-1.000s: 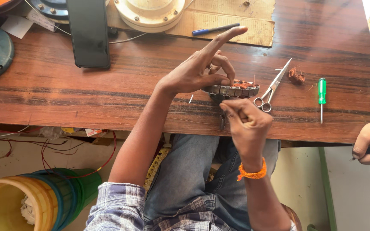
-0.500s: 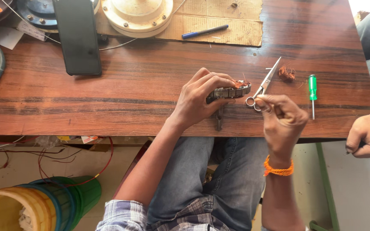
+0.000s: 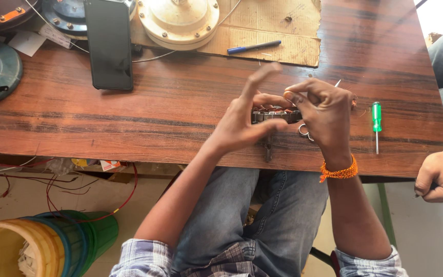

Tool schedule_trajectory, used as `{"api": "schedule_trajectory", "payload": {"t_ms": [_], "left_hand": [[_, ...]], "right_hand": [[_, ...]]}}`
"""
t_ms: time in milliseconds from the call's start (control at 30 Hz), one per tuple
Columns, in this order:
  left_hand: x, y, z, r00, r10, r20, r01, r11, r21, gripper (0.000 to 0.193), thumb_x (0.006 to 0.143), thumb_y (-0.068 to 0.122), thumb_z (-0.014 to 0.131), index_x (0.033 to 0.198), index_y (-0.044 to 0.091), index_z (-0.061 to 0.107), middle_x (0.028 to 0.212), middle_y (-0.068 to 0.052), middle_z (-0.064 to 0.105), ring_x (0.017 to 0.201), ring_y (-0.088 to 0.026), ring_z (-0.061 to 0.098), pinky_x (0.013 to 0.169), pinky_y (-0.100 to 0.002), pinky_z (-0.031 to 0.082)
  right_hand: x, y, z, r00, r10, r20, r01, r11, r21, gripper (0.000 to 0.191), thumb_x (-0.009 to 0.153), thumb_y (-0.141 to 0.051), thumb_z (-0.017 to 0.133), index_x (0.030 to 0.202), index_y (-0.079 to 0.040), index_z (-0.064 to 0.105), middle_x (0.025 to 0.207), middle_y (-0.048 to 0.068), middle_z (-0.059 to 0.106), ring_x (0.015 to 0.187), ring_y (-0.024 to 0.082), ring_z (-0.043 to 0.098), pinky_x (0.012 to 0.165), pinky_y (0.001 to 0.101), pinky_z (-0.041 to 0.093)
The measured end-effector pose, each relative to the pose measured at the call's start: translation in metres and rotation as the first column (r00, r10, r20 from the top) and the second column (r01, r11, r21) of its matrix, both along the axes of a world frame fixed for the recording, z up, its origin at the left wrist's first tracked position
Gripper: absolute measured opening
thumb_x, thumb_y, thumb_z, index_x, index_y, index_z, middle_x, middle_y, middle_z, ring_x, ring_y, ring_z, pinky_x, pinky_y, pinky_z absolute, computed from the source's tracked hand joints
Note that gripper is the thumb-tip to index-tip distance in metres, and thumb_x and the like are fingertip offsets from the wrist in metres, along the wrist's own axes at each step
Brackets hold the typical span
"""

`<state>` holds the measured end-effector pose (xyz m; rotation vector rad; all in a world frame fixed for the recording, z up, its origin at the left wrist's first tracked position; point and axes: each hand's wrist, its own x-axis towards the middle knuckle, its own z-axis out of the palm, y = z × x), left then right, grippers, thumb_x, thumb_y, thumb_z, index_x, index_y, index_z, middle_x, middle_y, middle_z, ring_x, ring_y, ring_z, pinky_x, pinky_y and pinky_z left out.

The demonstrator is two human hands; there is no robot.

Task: The person works on a small motor armature, using a green-handled screwdriver and small scissors to adjust and trim copper windings. They rotate the component frequently to access different slots and continue the repair throughout the clip.

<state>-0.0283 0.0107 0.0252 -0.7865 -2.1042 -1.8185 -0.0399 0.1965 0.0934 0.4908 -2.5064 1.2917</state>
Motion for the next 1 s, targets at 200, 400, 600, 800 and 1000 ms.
{"api": "schedule_trajectory", "payload": {"t_ms": [200,400,600,800,1000], "left_hand": [[-0.032,-0.017,0.015,0.824,-0.446,0.349,0.283,0.858,0.428,0.112,0.091,0.026,0.083,0.17,0.014,0.004,0.11,-0.017,0.078,0.11,-0.021,0.075,0.103,-0.036,0.057],[-0.039,-0.029,0.02,0.859,-0.485,0.166,0.431,0.858,0.278,0.106,0.092,0.008,0.081,0.168,0.018,0.008,0.142,0.006,0.059,0.103,-0.011,0.069,0.088,-0.031,0.06],[-0.044,-0.038,0.014,0.959,-0.284,-0.004,0.282,0.956,-0.078,0.103,0.092,0.005,0.08,0.169,0.02,0.014,0.11,-0.001,0.082,0.089,-0.007,0.074,0.065,-0.028,0.045],[-0.042,-0.039,0.015,0.966,-0.257,-0.013,0.254,0.962,-0.098,0.098,0.09,0.005,0.079,0.166,0.019,0.019,0.116,0.0,0.08,0.088,-0.008,0.074,0.064,-0.028,0.045],[-0.03,-0.038,0.032,0.955,-0.278,0.107,0.286,0.956,-0.068,0.071,0.092,0.02,0.081,0.153,0.017,0.046,0.13,0.0,0.071,0.09,-0.011,0.069,0.065,-0.03,0.049]], "right_hand": [[-0.004,-0.005,0.008,1.0,0.01,-0.016,-0.009,0.996,0.091,0.006,0.095,-0.006,0.08,0.101,-0.006,0.081,0.062,-0.009,0.056,0.054,-0.002,0.038,0.046,0.0246,0.025],[0.034,-0.006,0.004,1.0,-0.013,-0.005,0.013,1.0,0.021,0.007,0.095,-0.005,0.08,0.102,-0.005,0.078,0.061,-0.008,0.049,0.055,0.0,0.034,0.048,0.0234,0.023],[0.067,-0.026,-0.029,0.995,-0.091,0.046,0.097,0.978,-0.183,0.007,0.094,-0.003,0.081,0.099,-0.003,0.076,0.068,-0.008,0.051,0.06,0.0,0.035,0.052,0.0219,0.025],[0.072,-0.037,-0.044,0.993,-0.111,-0.051,0.098,0.972,-0.213,0.009,0.09,0.002,0.081,0.097,-0.001,0.076,0.073,-0.006,0.055,0.062,0.002,0.035,0.055,0.0232,0.027],[0.076,-0.033,-0.065,0.992,-0.097,-0.077,0.069,0.951,-0.301,0.01,0.09,0.003,0.078,0.099,0.0,0.073,0.086,-0.003,0.055,0.068,0.002,0.039,0.059,0.0239,0.032]]}}
